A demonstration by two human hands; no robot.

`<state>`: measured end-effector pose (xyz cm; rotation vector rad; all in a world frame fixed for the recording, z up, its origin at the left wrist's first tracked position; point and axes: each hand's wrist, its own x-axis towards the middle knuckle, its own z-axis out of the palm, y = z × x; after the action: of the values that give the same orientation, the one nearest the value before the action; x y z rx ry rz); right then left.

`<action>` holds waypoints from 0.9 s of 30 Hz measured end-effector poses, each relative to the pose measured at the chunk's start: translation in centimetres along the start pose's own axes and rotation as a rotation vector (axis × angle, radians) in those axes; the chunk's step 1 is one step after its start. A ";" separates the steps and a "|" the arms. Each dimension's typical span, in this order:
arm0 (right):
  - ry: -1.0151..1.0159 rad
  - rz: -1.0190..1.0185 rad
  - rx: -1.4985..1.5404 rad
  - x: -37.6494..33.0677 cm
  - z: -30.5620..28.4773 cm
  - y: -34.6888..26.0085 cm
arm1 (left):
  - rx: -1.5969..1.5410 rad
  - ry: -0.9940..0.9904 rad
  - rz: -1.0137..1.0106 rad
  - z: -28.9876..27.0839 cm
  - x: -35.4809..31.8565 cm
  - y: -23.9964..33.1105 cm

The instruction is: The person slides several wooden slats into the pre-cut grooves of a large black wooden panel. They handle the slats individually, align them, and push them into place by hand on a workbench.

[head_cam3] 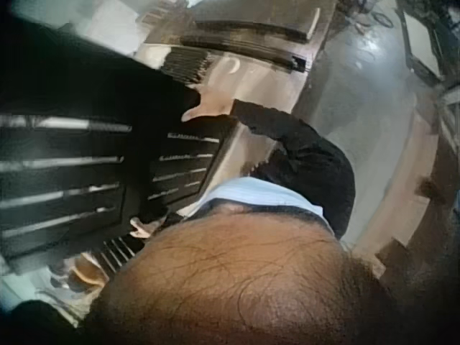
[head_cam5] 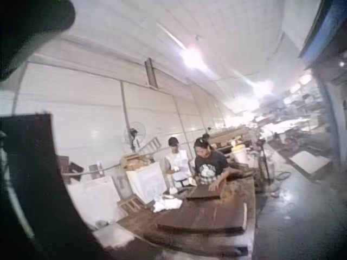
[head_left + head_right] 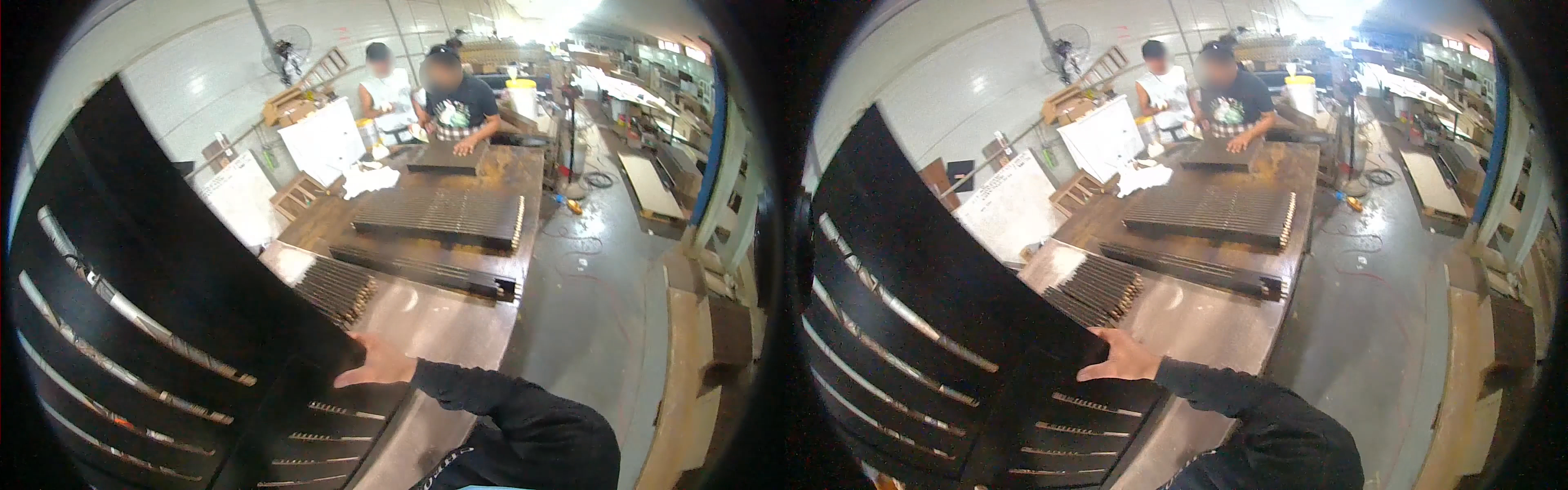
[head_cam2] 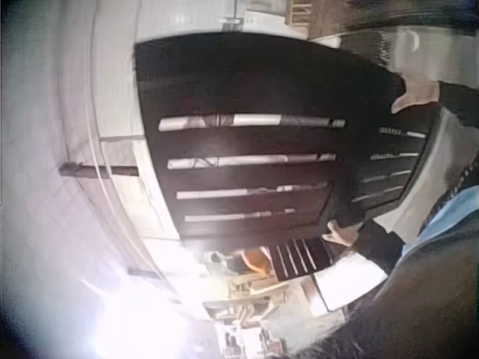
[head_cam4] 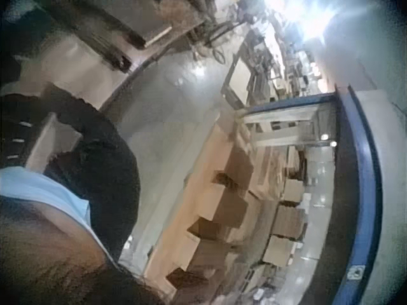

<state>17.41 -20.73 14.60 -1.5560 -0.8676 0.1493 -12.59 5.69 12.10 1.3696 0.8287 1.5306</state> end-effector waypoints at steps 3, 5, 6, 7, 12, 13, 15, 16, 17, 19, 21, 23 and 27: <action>0.045 0.040 0.026 -0.4 0.2 0.9 | -0.006 -0.102 0.067 1.3 -1.5 1.6; 0.096 0.114 0.050 -0.5 -0.1 3.8 | -0.011 -0.176 0.077 1.6 -2.1 2.5; 0.123 0.045 0.082 -0.6 -1.0 5.4 | -0.022 -0.204 0.062 1.9 -2.3 2.7; 0.117 0.023 0.158 -0.4 -1.7 5.8 | -0.029 -0.226 0.040 2.0 -2.3 2.7; 0.131 0.026 0.026 -0.6 -2.9 4.8 | -0.074 -0.135 0.086 3.1 -3.4 1.7; 0.144 0.007 0.016 -0.7 -2.2 4.4 | -0.062 -0.120 0.107 2.9 -3.2 1.5; 0.089 0.028 -0.018 -0.6 -1.2 3.4 | -0.032 -0.083 0.140 2.5 -2.9 0.8; 0.035 -0.018 0.031 -0.7 -1.1 0.5 | -0.009 -0.054 0.159 2.0 -2.6 0.2; -0.009 -0.060 0.071 -0.9 -1.5 -2.3 | 0.003 -0.035 0.175 1.8 -2.4 -0.3; 0.074 -0.120 0.004 -0.7 -0.6 -1.0 | 0.022 -0.002 0.217 1.5 -2.4 -1.6; 0.106 -0.107 0.018 -0.5 -0.4 0.5 | 0.055 0.041 0.256 0.6 -1.8 -3.6; 0.081 -0.040 0.113 -0.7 -1.4 2.2 | 0.156 0.138 0.277 -2.8 -0.4 -8.4; 0.085 0.020 0.283 -0.5 -3.1 8.1 | 0.152 0.101 0.525 -1.5 -1.4 -10.6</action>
<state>22.32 -22.92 7.78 -1.2966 -0.7304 0.2094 -12.17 8.51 1.67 1.7261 0.6864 1.9798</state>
